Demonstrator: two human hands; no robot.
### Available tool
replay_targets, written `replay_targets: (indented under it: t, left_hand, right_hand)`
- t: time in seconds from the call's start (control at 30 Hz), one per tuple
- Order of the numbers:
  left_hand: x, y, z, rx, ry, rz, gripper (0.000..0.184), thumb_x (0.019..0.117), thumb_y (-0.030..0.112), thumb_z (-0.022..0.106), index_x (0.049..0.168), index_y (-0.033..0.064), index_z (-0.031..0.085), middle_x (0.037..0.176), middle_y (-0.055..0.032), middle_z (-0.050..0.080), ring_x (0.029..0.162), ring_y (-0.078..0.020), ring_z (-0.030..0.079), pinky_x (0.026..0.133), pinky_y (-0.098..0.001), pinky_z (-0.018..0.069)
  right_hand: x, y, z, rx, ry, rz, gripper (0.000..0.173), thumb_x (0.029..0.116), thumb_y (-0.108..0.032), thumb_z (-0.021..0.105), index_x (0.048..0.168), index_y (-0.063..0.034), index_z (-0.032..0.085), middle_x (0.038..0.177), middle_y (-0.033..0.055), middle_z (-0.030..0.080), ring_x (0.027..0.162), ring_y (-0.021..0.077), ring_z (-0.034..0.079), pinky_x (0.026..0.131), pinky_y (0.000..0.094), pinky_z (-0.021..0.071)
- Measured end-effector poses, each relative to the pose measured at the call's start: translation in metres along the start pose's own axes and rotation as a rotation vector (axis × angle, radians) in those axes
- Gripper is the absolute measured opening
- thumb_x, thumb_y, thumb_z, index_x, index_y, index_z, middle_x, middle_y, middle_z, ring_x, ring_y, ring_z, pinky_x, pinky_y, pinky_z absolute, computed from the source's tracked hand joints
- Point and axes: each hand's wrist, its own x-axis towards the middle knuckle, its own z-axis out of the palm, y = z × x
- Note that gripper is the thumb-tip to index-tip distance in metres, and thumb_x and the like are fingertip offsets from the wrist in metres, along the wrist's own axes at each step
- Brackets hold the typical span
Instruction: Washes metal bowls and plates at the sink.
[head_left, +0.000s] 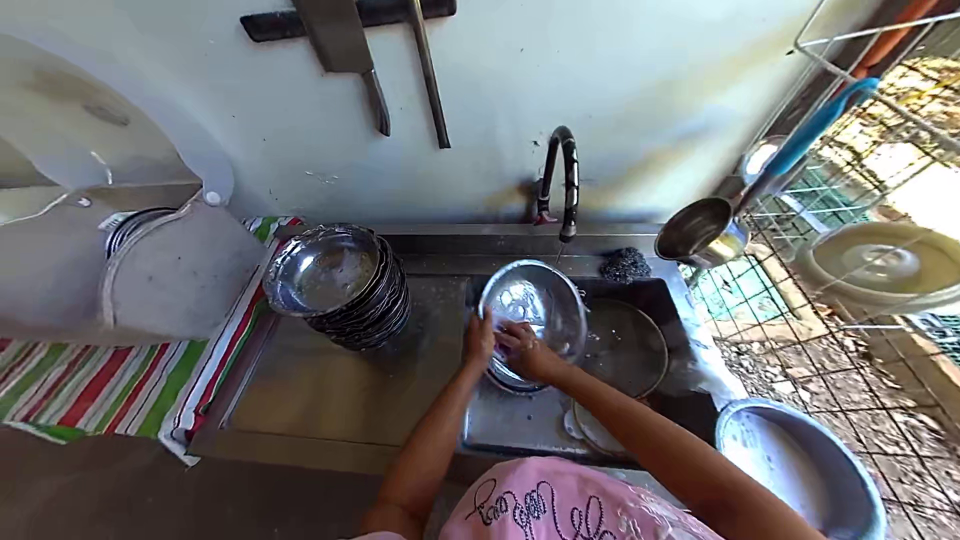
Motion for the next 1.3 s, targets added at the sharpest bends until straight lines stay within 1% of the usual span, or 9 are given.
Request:
replay_targets:
  t: [0.23, 0.33, 0.47, 0.5, 0.6, 0.73, 0.97, 1.17, 1.3]
  left_hand:
    - [0.012, 0.045, -0.133, 0.483, 0.359, 0.398, 0.041, 0.1087, 0.017, 0.045, 0.139, -0.0097, 0.054, 0.136, -0.0319, 0.059, 0.127, -0.0447, 0.058, 0.109, -0.0593, 0.0421]
    - [0.023, 0.039, -0.208, 0.319, 0.691, 0.397, 0.052, 0.1092, 0.023, 0.043, 0.147, -0.0132, 0.041, 0.147, -0.0330, 0.048, 0.138, -0.0370, 0.048, 0.118, -0.0466, 0.0357]
    - [0.024, 0.046, -0.264, 0.168, 0.964, 0.371, 0.059, 0.1076, 0.010, 0.040, 0.158, -0.0095, 0.015, 0.165, -0.0269, 0.021, 0.154, -0.0280, 0.026, 0.125, -0.0327, 0.0221]
    - [0.019, 0.050, -0.264, 0.270, 0.987, 0.285, 0.063, 0.1061, 0.008, 0.043, 0.158, -0.0105, 0.013, 0.164, -0.0301, 0.019, 0.155, -0.0317, 0.023, 0.126, -0.0330, 0.0194]
    - [0.015, 0.030, -0.250, 0.545, 0.993, 0.303, 0.064, 0.1028, 0.015, 0.053, 0.153, -0.0159, 0.026, 0.158, -0.0396, 0.024, 0.151, -0.0445, 0.025, 0.124, -0.0389, 0.0205]
    - [0.023, -0.009, -0.142, 0.539, 0.435, 0.512, 0.046, 0.1036, 0.010, 0.045, 0.137, -0.0207, 0.047, 0.142, -0.0418, 0.047, 0.135, -0.0495, 0.048, 0.114, -0.0488, 0.0396]
    - [0.047, -0.194, 0.118, 0.838, -0.846, 0.003, 0.058, 0.1023, 0.024, 0.060, 0.154, 0.0034, 0.043, 0.149, -0.0249, 0.051, 0.139, -0.0392, 0.049, 0.116, -0.0546, 0.0381]
    - [0.041, -0.221, 0.173, 1.218, -1.007, -0.160, 0.047, 0.1056, 0.024, 0.052, 0.147, 0.0023, 0.049, 0.138, -0.0269, 0.059, 0.128, -0.0451, 0.057, 0.104, -0.0626, 0.0453]
    - [0.052, -0.219, 0.176, 1.236, -1.133, -0.055, 0.042, 0.1050, 0.024, 0.051, 0.139, -0.0013, 0.055, 0.133, -0.0265, 0.062, 0.126, -0.0441, 0.058, 0.104, -0.0619, 0.0459]
  right_hand:
    - [-0.027, 0.020, -0.049, 0.005, 0.154, 0.003, 0.029, 0.0989, -0.008, 0.057, 0.123, -0.0015, 0.073, 0.134, 0.0234, 0.064, 0.130, 0.0435, 0.056, 0.112, 0.0578, 0.0417]
    - [-0.084, 0.048, -0.079, 0.285, 0.344, 0.148, 0.032, 0.1019, -0.010, 0.052, 0.124, 0.0070, 0.068, 0.131, 0.0226, 0.065, 0.123, 0.0272, 0.063, 0.110, 0.0413, 0.0477]
    - [-0.193, 0.073, -0.114, 0.492, 0.665, 0.571, 0.039, 0.1061, -0.021, 0.044, 0.133, 0.0024, 0.059, 0.095, 0.0043, 0.067, 0.064, 0.0037, 0.056, 0.060, 0.0250, 0.0514]
    - [-0.218, 0.079, -0.118, 0.441, 0.759, 0.687, 0.037, 0.1061, -0.020, 0.044, 0.133, 0.0011, 0.058, 0.091, 0.0037, 0.066, 0.063, 0.0038, 0.056, 0.059, 0.0247, 0.0517]
    - [-0.281, 0.099, -0.119, 0.245, 0.883, 1.028, 0.040, 0.1078, -0.018, 0.046, 0.139, 0.0056, 0.056, 0.127, 0.0279, 0.063, 0.112, 0.0314, 0.063, 0.101, 0.0498, 0.0474]
    - [-0.321, 0.133, -0.087, -0.025, 0.781, 1.255, 0.048, 0.1117, -0.027, 0.038, 0.141, 0.0075, 0.055, 0.148, 0.0341, 0.049, 0.143, 0.0480, 0.042, 0.119, 0.0631, 0.0270]
    - [-0.312, 0.164, -0.052, -0.070, 0.395, 1.447, 0.082, 0.0954, -0.024, 0.070, 0.162, -0.0028, 0.026, 0.165, 0.0376, 0.009, 0.148, 0.0585, 0.025, 0.117, 0.0682, 0.0295]
    - [-0.324, 0.172, -0.059, -0.087, 0.372, 1.429, 0.062, 0.0924, -0.010, 0.072, 0.150, -0.0086, 0.051, 0.158, 0.0332, 0.034, 0.143, 0.0523, 0.039, 0.114, 0.0667, 0.0342]
    - [-0.338, 0.164, -0.069, 0.311, 0.851, 1.416, 0.040, 0.1019, -0.016, 0.062, 0.135, 0.0057, 0.059, 0.128, 0.0308, 0.063, 0.118, 0.0408, 0.062, 0.103, 0.0582, 0.0469]
